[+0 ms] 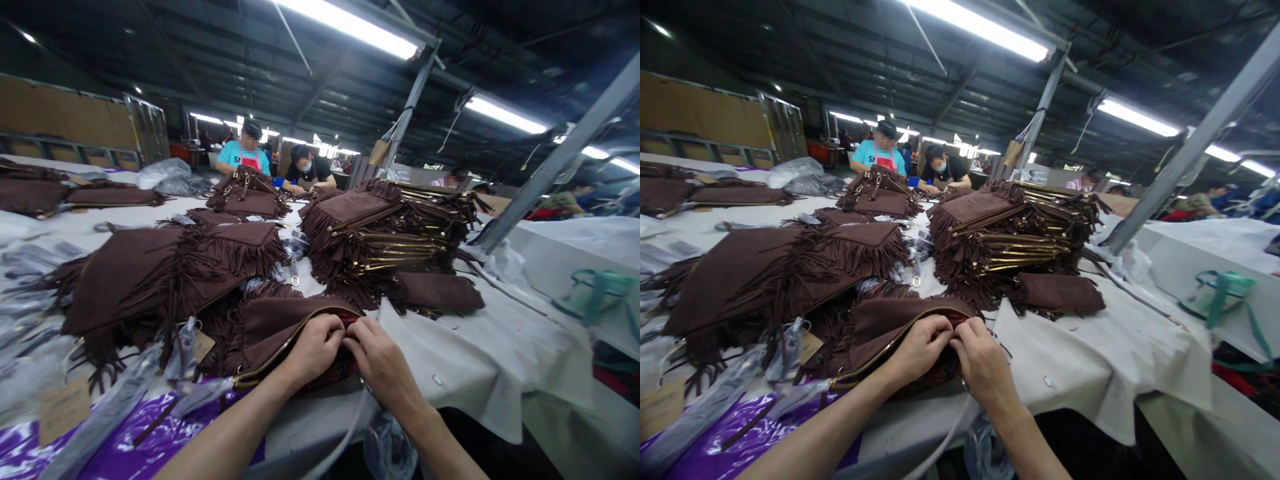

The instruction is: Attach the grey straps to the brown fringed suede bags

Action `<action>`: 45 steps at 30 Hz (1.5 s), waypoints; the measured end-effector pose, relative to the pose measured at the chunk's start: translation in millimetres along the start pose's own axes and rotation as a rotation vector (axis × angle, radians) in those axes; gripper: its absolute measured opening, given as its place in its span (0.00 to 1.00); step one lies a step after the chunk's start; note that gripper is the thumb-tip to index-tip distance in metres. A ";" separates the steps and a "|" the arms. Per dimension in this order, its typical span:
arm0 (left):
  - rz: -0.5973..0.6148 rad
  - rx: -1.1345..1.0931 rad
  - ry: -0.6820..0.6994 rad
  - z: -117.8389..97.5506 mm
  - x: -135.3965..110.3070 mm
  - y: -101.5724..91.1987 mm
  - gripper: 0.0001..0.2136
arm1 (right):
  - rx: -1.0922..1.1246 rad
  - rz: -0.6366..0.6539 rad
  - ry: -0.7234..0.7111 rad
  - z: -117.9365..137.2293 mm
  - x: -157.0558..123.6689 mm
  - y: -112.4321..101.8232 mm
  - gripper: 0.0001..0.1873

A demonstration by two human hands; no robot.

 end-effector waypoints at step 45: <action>-0.146 -0.808 -0.366 17.8 0.1 -28.4 0.14 | 1.092 0.003 0.388 -0.2 42.1 20.4 0.25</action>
Point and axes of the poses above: each hand's wrist, its own x-axis towards the middle knuckle, its own y-axis out of the palm, z = x × y, the point moved 3 cm from there along x, towards the middle knuckle, and after that the axes turned 7 degrees about z, right-handed, at the moved point
